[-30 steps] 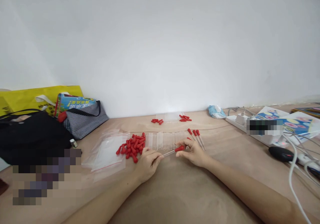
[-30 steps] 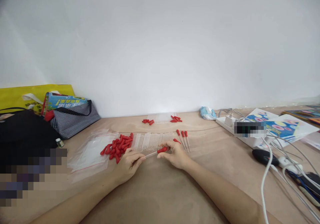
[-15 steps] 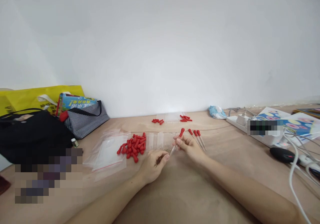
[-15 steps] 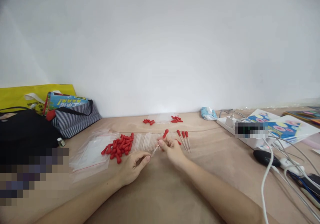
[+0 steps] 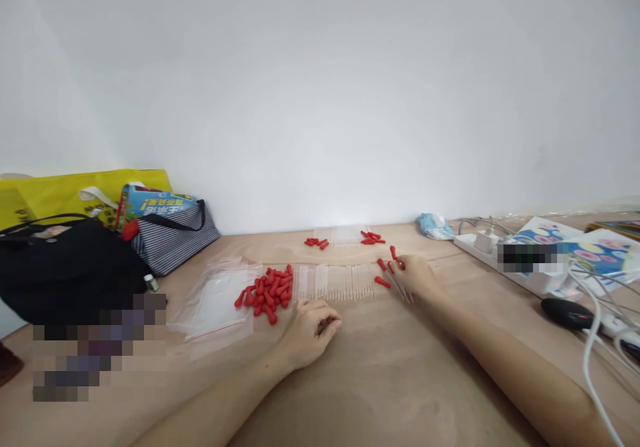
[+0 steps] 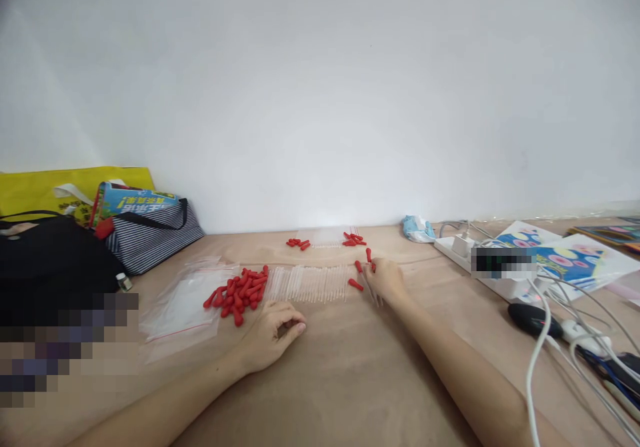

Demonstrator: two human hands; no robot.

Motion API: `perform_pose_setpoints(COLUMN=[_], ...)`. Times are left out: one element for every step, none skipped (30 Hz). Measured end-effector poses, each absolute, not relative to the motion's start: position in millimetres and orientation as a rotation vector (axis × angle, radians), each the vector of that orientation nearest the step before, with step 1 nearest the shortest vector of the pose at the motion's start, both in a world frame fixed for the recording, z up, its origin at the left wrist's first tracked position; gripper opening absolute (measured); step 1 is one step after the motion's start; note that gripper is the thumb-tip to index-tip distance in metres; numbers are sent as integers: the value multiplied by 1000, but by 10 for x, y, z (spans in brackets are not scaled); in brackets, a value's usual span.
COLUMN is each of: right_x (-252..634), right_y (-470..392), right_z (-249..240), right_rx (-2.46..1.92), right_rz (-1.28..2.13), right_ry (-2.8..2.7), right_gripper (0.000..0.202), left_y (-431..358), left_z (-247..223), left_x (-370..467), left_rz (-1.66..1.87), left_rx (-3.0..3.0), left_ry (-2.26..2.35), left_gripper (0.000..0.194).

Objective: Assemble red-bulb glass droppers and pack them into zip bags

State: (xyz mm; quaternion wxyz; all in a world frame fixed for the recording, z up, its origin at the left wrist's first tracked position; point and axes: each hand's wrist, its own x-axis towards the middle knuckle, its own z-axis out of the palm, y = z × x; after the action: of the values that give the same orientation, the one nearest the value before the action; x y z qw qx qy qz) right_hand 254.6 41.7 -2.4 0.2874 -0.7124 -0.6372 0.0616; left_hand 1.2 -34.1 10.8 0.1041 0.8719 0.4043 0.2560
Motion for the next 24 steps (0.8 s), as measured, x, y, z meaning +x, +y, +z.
perform_pose_setpoints(right_x=[2530, 2516, 2505, 2497, 2493, 2491, 2493, 2496, 2501, 2505, 2508, 2509, 2506, 2498, 2486, 2470, 2451, 2431, 2412, 2394, 2379, 2368, 2361, 2357], right_y=[422, 427, 432, 435, 438, 439, 439, 438, 435, 431, 427, 421, 415, 408, 401, 394, 387, 380, 373, 366, 358, 351, 343, 335], right_z=[-38, -51, -61, -70, -79, -86, -93, -99, -102, -104, -103, -99, -95, -90, -85, -81, -78, -77, -76, -76, -76, -75, -75, -75], right_rx=[-1917, -1928, -1938, -1947, -1955, -1965, -1978, -1988, -1995, -1996, -1992, -1983, -1971, -1958, -1936, -1906, -1871, -1836, -1807, -1785, -1770, -1759, -1744, -1732], right_rz=[154, 144, 134, 126, 119, 111, 101, 89, 76, 65, 57, 53, 54, 56, 55, 52, 47, 42, 36, 32, 32, 31, 28, 21], right_ry=[-1713, -1721, -1726, -1729, -1730, -1727, -1722, -1722, -1726, -1735, -1747, -1761, -1771, -1778, -1791, -1812, -1838, -1866, -1892, -1914, -1932, -1946, -1964, -1981], right_gripper=[27, 27, 26, 26, 25, 25, 25, 25, 24, 23, 21, 20, 19, 18, 18, 18, 18, 18, 18, 18, 18, 18, 19, 19], left_y=[-341, -339, -335, -332, -328, -326, -325, -326, -327, -330, -333, -336, -338, -339, -339, -338, -337, -335, -333, -332, -333, -334, -336, -338], left_z=[101, 93, 83, 75, 68, 63, 61, 61, 63, 65, 69, 71, 73, 74, 74, 74, 72, 71, 68, 65, 60, 53, 44, 33], left_x=[9, 6, 3, 1, -1, -1, -1, 1, 3, 5, 7, 9, 10, 11, 11, 10, 8, 6, 4, 2, 1, 0, -1, -1], left_rz=[742, 733, 730, 731, 737, 744, 751, 757, 760, 761, 759, 754, 747, 743, 742, 746, 755, 763, 771, 775, 776, 778, 787, 805], left_rx=[2579, 2586, 2591, 2596, 2599, 2602, 2605, 2607, 2609, 2610, 2611, 2612, 2614, 2616, 2620, 2625, 2629, 2633, 2635, 2636, 2637, 2639, 2643, 2649], left_ry=[1185, 1178, 1172, 1165, 1159, 1153, 1148, 1146, 1145, 1145, 1145, 1147, 1149, 1150, 1149, 1146, 1142, 1137, 1134, 1135, 1139, 1145, 1156, 1177], left_gripper=[12, 12, 12, 12, 12, 12, 12, 12, 12, 12, 12, 12, 12, 13, 13, 13, 13, 13, 12, 12, 11, 11, 11, 12])
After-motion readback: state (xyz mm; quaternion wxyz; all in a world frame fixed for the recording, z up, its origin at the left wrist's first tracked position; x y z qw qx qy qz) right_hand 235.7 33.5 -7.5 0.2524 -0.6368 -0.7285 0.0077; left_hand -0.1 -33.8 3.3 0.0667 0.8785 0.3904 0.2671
